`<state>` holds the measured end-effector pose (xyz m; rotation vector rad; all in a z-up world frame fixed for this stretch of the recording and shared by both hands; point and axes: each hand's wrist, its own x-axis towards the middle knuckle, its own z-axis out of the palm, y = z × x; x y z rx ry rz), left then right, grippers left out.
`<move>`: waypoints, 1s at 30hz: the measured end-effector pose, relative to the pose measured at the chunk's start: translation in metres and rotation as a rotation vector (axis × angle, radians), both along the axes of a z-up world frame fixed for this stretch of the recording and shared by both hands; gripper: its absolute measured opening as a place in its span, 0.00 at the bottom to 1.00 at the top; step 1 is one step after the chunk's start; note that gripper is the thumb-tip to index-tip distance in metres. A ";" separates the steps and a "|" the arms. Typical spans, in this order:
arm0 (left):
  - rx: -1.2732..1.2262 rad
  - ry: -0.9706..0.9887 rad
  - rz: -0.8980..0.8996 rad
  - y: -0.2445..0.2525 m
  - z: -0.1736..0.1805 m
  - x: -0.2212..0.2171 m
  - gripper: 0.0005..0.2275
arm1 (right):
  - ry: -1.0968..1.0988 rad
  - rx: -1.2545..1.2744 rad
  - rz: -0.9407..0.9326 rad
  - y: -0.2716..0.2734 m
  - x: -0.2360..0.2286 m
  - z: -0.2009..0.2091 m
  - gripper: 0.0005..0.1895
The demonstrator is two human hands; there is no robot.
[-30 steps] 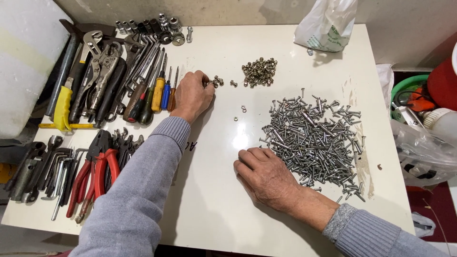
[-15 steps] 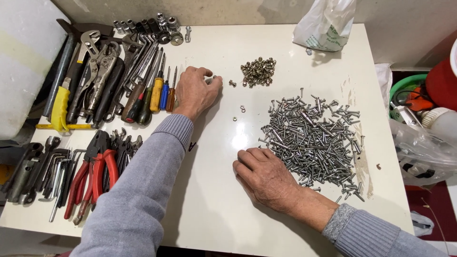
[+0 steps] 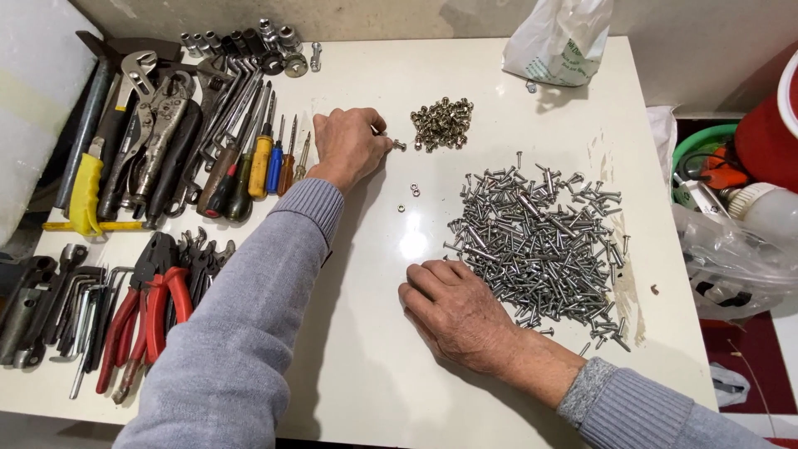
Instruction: Sorting a mixture of screws and small metal washers into separate piles and then into a plastic bag on a workbench.
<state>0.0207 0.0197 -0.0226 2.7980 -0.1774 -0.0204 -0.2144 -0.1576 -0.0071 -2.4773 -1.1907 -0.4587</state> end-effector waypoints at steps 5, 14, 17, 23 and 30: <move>-0.009 -0.022 -0.041 -0.006 -0.004 0.003 0.11 | 0.009 -0.003 0.001 -0.001 0.000 -0.002 0.05; -0.125 -0.068 -0.055 -0.026 -0.017 0.009 0.05 | 0.001 -0.022 0.000 -0.001 0.001 0.000 0.06; -0.175 -0.065 -0.029 -0.031 -0.017 0.011 0.06 | 0.010 -0.014 0.005 -0.001 0.001 0.000 0.06; -0.294 -0.046 0.043 -0.040 -0.016 0.009 0.10 | 0.004 -0.022 0.002 -0.001 0.000 0.000 0.06; -0.666 0.301 0.326 -0.041 0.022 -0.001 0.06 | -0.009 -0.019 0.003 -0.001 0.000 -0.001 0.07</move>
